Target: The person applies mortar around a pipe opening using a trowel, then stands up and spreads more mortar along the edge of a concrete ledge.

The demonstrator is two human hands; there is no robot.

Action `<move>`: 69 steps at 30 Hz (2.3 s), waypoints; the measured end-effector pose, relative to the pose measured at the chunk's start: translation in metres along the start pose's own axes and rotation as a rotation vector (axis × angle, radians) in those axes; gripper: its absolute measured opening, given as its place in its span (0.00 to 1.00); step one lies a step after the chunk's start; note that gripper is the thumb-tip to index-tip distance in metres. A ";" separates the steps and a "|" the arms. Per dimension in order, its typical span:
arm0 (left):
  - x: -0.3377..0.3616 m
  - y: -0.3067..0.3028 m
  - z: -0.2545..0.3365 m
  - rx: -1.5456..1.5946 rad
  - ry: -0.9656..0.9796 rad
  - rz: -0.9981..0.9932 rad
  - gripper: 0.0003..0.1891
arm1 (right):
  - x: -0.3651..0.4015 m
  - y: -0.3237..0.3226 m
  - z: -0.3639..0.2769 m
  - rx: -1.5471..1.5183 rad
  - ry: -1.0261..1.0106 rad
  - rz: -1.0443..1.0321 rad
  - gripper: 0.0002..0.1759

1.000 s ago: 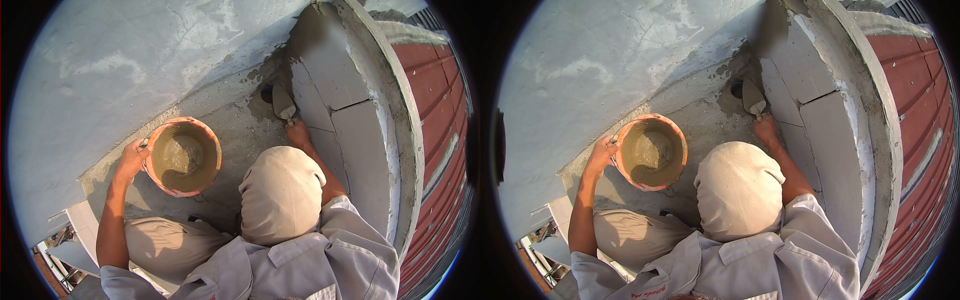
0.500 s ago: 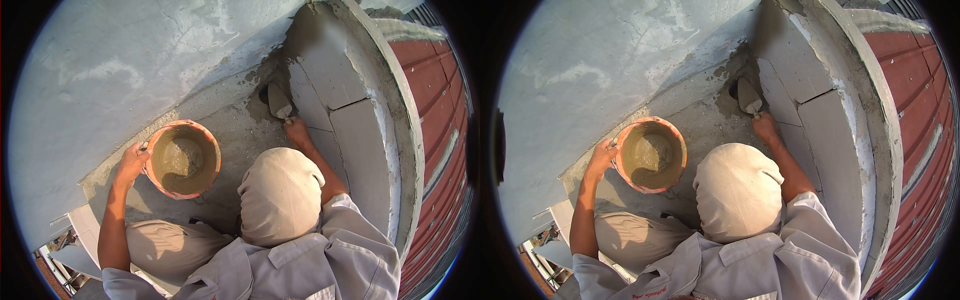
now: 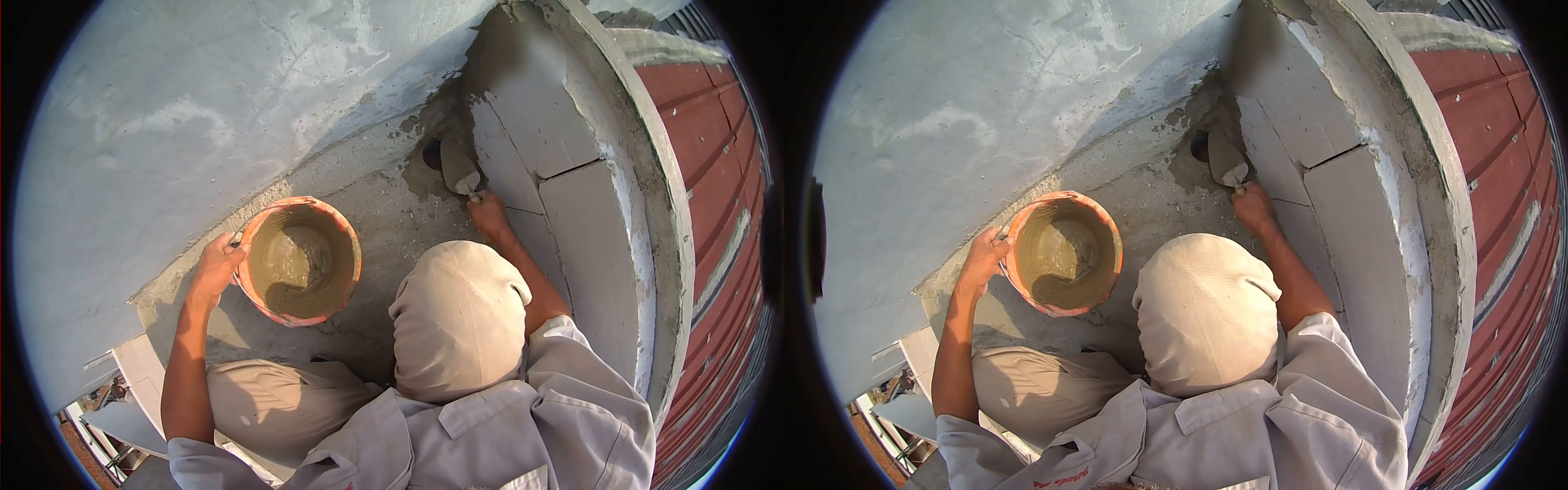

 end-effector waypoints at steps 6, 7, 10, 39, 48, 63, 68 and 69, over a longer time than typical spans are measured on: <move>0.002 -0.001 -0.003 0.009 -0.005 0.007 0.43 | 0.027 -0.015 0.003 0.055 0.005 0.050 0.22; 0.000 -0.002 -0.003 0.006 -0.008 0.006 0.43 | 0.029 -0.015 0.004 0.081 -0.006 0.071 0.23; -0.004 -0.001 -0.002 -0.007 -0.002 0.012 0.43 | 0.021 -0.014 0.000 0.131 -0.045 0.080 0.23; -0.007 -0.002 -0.002 -0.049 -0.026 0.019 0.43 | 0.028 -0.015 0.018 0.011 -0.086 0.116 0.21; 0.002 -0.006 -0.008 -0.022 -0.041 0.014 0.43 | 0.067 -0.022 0.044 0.043 0.056 -0.024 0.26; 0.000 -0.005 -0.008 -0.034 -0.041 0.036 0.44 | 0.030 -0.008 0.005 -0.003 -0.082 0.115 0.25; -0.005 -0.004 -0.003 -0.055 -0.041 0.026 0.44 | 0.023 -0.014 0.013 0.023 -0.051 0.134 0.26; -0.006 -0.004 -0.002 -0.056 -0.037 0.018 0.44 | 0.031 -0.019 0.007 0.049 -0.038 0.136 0.26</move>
Point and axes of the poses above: each hand's wrist, its own x-axis away from the middle knuckle, its own y-axis out of the palm, z = x × y, the point moved 1 cm from there along -x, towards the middle knuckle, and after that the axes turned 4 degrees about -y, right-handed, at the moved point
